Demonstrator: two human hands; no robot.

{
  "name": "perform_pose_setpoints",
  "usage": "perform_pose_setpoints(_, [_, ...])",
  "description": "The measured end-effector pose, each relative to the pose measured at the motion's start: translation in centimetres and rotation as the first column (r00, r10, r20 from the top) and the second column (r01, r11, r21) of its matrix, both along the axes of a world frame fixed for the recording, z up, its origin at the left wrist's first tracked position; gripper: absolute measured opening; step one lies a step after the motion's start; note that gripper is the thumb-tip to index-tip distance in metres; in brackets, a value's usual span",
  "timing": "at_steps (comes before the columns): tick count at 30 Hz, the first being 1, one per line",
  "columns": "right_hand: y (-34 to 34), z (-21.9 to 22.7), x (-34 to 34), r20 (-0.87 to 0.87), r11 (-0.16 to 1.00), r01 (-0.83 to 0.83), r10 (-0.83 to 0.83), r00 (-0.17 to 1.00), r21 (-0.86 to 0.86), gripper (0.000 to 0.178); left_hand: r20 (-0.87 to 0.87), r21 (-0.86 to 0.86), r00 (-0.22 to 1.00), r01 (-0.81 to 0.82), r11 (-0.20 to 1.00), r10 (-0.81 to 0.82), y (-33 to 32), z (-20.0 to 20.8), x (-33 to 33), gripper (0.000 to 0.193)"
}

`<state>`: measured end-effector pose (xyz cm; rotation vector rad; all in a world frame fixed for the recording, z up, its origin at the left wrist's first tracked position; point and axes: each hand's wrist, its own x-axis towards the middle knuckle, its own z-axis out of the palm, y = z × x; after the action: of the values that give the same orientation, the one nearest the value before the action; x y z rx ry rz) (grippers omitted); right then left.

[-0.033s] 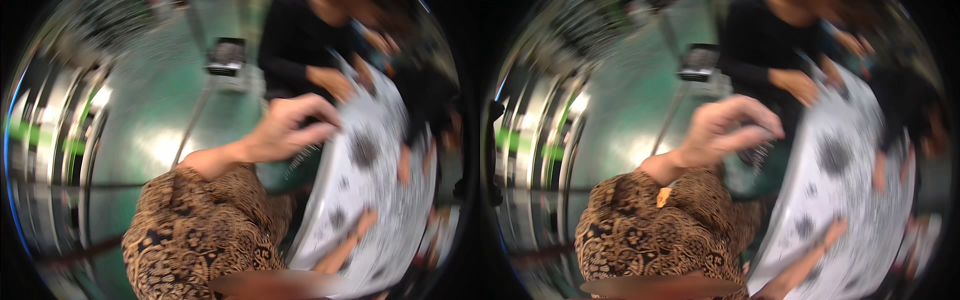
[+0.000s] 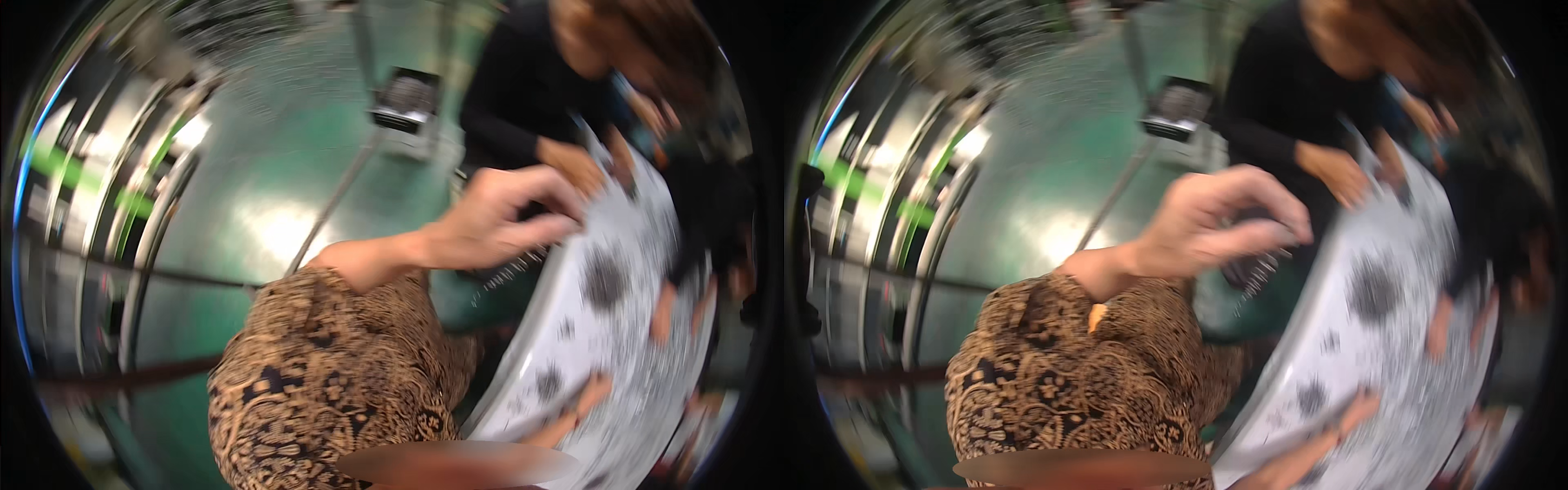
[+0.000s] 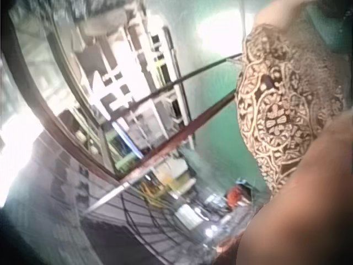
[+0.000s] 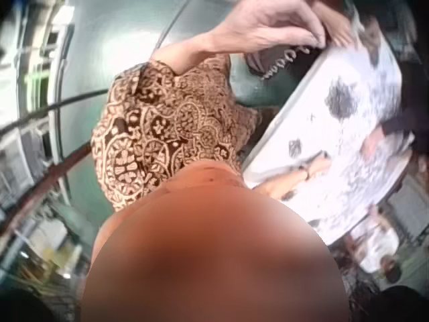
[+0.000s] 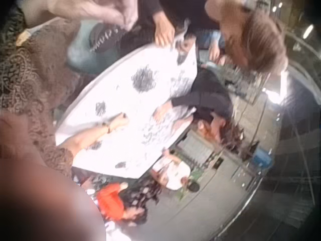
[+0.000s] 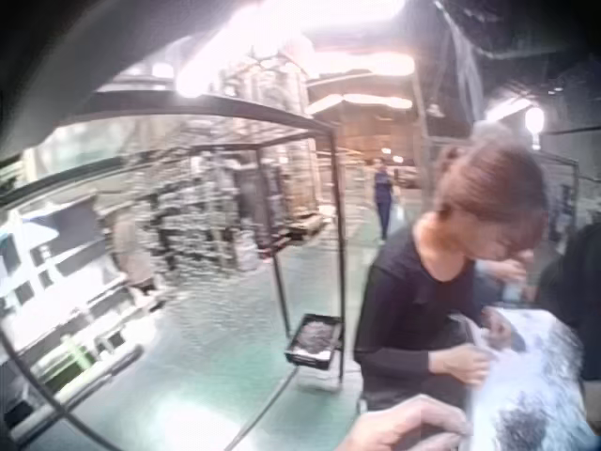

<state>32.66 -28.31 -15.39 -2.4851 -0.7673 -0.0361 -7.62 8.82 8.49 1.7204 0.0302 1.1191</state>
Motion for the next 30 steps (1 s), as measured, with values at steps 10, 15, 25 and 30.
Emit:
perform_pose_setpoints(10, [18.2,9.7,-0.7,0.102,0.963,-0.241,0.253,0.962,-0.120,0.031,0.188,-0.049,0.892,-0.408,0.912,0.410,4.3,5.2,-9.1,0.017])
perform_pose_setpoints(15, [36.8,22.9,-4.3,0.391,0.794,-0.598,0.520,0.760,0.107,0.031,0.248,0.024,0.683,-0.714,0.700,0.687,7.9,6.1,-11.6,0.016])
perform_pose_setpoints(25, [54.1,34.1,-8.9,0.577,0.725,-0.686,0.534,0.618,0.064,0.030,0.411,0.173,0.168,-0.979,0.104,0.896,16.0,11.8,-18.6,0.019])
perform_pose_setpoints(30, [55.8,34.3,-8.3,0.533,0.785,-0.618,0.509,0.676,0.034,0.029,0.424,0.044,0.063,-0.998,0.049,0.904,18.1,16.1,-24.0,0.015])
